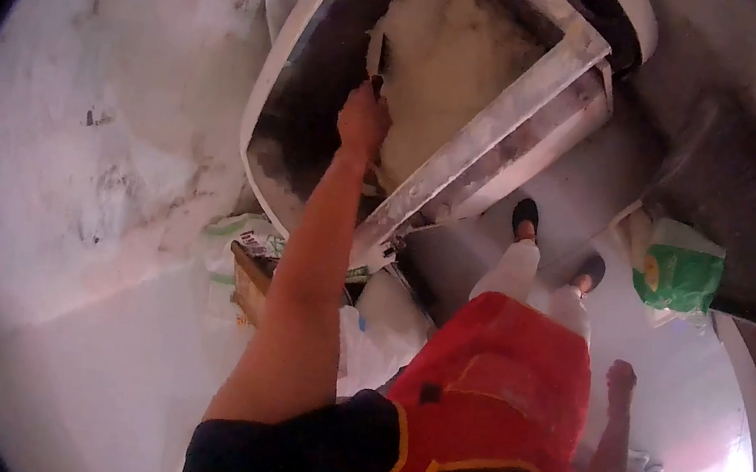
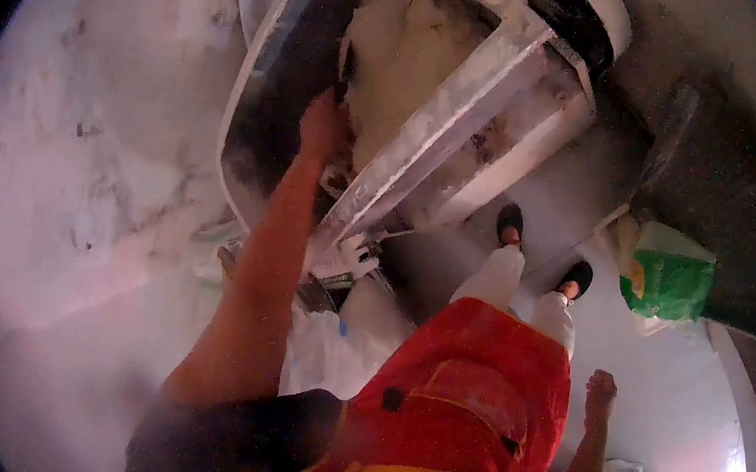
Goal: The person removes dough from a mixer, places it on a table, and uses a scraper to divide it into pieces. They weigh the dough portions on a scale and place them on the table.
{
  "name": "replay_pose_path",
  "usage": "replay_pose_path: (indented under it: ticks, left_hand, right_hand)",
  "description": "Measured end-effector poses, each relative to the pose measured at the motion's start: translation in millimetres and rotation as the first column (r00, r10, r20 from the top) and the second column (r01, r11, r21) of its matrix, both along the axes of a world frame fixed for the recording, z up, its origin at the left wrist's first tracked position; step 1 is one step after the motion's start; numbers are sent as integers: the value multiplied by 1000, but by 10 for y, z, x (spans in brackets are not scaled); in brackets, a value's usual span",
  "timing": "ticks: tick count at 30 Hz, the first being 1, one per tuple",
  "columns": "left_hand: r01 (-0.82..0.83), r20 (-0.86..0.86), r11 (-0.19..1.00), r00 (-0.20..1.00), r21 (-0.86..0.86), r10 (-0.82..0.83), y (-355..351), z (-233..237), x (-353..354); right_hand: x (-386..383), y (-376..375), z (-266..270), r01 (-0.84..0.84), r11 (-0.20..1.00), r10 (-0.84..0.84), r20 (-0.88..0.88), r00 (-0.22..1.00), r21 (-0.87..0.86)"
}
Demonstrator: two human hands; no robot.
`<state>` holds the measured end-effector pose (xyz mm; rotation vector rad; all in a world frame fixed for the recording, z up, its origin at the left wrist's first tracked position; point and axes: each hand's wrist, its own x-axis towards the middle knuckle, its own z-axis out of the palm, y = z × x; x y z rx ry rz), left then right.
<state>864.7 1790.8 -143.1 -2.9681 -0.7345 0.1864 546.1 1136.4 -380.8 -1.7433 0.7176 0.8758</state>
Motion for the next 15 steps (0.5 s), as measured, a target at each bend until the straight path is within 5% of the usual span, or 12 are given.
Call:
replay_pose_path:
  ticks: [1, 4, 6, 9, 12, 15]
  left_hand:
    - [35, -6, 999, 999, -9, -35, 116, 57, -64]
    - [63, -54, 998, 997, 27, -61, 72, 520, -396]
    - [77, -54, 995, 996, 56, -74, -75, 811, -699]
    - [178, -86, 983, 981, 35, -174, -143, 880, -766]
    - [157, -253, 960, 963, 231, -96, 245, 629, -405]
    - [133, -177, 970, 979, 203, -97, 530, 813, -261]
  right_hand:
    - [-48, -67, -124, -74, 997, 75, 38, 996, -37]
    - [374, 179, 506, 177, 978, -159, -156, 975, 107]
    - [520, 305, 734, 135, 989, -124, -149, 981, 61]
    - [491, 178, 536, 104, 988, -96, -75, 993, 115]
    - [475, 148, 417, 117, 977, -112, -36, 993, 178]
    - [670, 110, 610, 157, 967, -146, -71, 987, 199]
